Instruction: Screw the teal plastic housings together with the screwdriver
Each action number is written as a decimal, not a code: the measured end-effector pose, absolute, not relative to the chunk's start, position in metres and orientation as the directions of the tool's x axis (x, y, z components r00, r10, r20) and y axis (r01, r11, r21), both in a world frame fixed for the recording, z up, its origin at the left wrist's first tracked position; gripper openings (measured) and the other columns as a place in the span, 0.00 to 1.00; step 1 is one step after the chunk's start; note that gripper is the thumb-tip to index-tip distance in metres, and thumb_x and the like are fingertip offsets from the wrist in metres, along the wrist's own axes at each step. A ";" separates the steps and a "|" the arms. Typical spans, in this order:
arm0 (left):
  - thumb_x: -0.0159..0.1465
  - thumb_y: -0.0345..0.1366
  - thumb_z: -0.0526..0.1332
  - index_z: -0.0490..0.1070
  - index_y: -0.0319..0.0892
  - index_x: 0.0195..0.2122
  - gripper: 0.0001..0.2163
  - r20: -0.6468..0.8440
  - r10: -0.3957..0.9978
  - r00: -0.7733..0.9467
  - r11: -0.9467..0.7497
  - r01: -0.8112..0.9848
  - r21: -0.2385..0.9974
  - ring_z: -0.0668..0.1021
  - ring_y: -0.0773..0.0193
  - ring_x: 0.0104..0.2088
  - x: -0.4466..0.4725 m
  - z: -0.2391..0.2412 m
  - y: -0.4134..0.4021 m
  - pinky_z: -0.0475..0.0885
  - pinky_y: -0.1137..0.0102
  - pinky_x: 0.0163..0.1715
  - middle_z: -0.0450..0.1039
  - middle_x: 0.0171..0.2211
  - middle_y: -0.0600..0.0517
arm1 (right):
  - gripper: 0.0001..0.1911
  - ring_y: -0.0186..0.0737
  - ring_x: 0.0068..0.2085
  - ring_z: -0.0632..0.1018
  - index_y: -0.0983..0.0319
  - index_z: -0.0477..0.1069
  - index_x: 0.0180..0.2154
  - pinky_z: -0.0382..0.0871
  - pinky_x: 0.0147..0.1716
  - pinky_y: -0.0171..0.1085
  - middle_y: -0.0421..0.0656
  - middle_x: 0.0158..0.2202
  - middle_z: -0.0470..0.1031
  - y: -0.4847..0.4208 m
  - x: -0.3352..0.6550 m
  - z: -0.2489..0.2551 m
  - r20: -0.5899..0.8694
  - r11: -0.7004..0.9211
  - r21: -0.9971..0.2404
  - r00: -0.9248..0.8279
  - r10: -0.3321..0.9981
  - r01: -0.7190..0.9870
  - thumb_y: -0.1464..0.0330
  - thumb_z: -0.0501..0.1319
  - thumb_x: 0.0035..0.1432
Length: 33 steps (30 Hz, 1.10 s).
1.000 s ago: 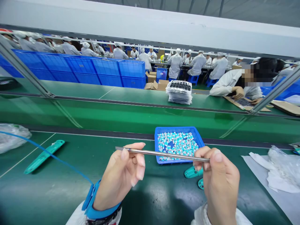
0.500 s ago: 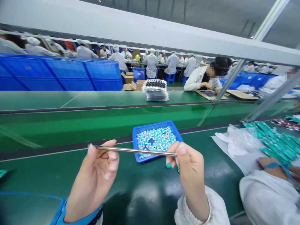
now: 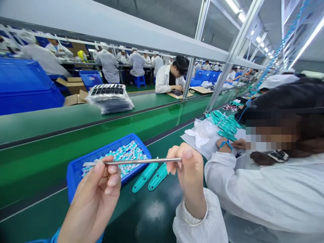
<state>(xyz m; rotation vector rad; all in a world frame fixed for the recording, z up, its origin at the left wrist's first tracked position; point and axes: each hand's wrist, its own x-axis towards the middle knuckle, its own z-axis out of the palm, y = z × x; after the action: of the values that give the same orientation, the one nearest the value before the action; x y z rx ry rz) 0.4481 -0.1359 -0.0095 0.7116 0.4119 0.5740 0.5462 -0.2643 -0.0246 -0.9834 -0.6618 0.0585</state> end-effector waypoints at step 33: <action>0.53 0.43 0.67 0.74 0.43 0.27 0.09 0.018 0.703 0.711 0.542 -0.552 0.634 0.53 0.80 0.12 0.553 -0.023 -0.119 0.56 0.82 0.12 0.57 0.13 0.61 | 0.24 0.27 0.14 0.48 0.62 0.49 0.16 0.49 0.12 0.26 0.33 0.10 0.45 -0.199 0.621 -0.032 0.183 0.813 -0.581 0.971 0.154 -0.020 0.60 0.49 0.60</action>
<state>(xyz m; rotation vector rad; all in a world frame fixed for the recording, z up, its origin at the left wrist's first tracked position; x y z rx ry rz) 0.5525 -0.1186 -0.0229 0.6577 0.2511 0.7550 0.6214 -0.1992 -0.0321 -0.6151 -0.2274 0.0937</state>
